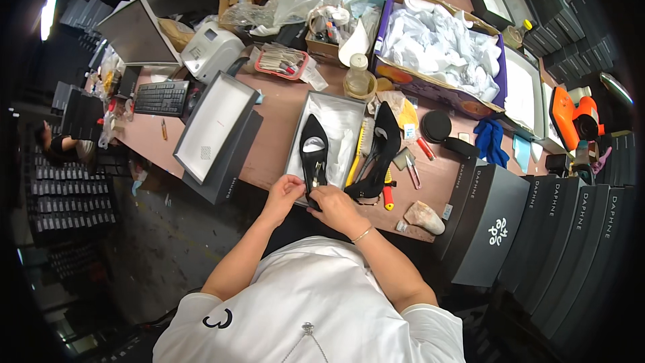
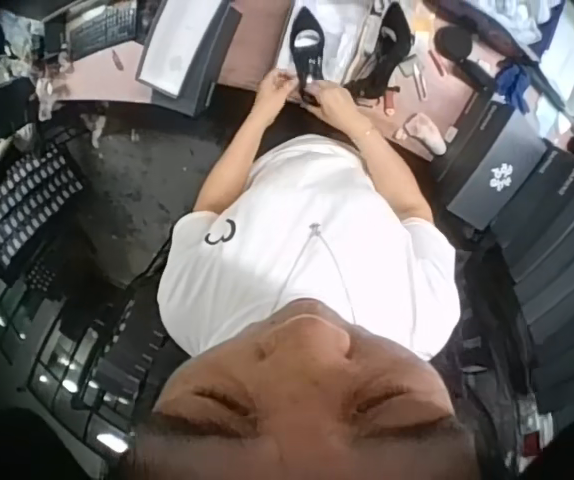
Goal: Cleaning a pair of high-heeled shoes with a brush and then carefully packing them into a shoe box with tissue paper.
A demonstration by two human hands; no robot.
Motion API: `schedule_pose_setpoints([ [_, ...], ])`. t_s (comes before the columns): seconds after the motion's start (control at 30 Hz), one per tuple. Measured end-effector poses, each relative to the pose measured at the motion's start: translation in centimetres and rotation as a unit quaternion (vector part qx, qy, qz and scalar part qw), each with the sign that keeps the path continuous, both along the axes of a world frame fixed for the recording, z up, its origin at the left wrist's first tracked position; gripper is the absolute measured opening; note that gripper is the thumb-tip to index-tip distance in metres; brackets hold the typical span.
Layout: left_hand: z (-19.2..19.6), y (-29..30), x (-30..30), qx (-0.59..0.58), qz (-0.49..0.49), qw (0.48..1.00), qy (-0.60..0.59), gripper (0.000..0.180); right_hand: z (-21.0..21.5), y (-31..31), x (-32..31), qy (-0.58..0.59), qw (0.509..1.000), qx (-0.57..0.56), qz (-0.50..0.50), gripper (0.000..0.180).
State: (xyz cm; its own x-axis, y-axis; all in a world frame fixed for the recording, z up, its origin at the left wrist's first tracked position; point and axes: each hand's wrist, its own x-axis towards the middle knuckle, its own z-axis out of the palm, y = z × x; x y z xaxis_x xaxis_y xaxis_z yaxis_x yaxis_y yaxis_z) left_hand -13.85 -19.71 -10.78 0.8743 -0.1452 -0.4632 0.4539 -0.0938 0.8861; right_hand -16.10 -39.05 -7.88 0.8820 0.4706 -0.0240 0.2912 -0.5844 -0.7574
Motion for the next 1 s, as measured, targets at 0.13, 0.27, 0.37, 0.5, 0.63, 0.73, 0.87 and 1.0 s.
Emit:
schedule_pose_setpoints([
  [0.13,3.5,0.9,0.5,-0.078,0.141,0.984,-0.076,0.024,4.2,-3.2,1.4,0.168,0.925,0.270,-0.207,0.027],
  [0.27,6.5,-1.1,0.9,-0.228,0.261,0.936,0.059,0.051,4.3,-8.2,-0.6,0.314,0.634,0.641,-0.299,0.031],
  [0.37,7.2,-2.6,0.5,-0.475,0.156,0.843,0.197,0.064,5.4,-8.0,-2.4,0.340,0.479,0.755,-0.290,0.028],
  [0.5,11.0,-5.8,-1.1,-0.478,0.104,0.864,0.117,0.059,2.9,-7.4,-5.4,0.352,0.384,0.802,-0.291,0.029],
  [0.63,11.8,-6.1,-2.3,-0.454,0.094,0.877,0.122,0.056,1.9,-7.3,-6.6,0.354,0.347,0.817,-0.296,0.031],
  [0.73,11.9,-6.3,-3.0,-0.445,0.105,0.881,0.126,0.057,1.0,-7.4,-7.0,0.355,0.334,0.830,-0.270,0.032],
  [0.87,11.7,-6.2,-2.9,-0.433,0.114,0.885,0.131,0.058,1.2,-7.2,-6.8,0.363,0.328,0.821,-0.294,0.034],
  [1.0,11.6,-6.3,-2.6,-0.432,0.135,0.880,0.144,0.057,1.0,-7.4,-6.5,0.362,0.321,0.833,-0.270,0.036],
])
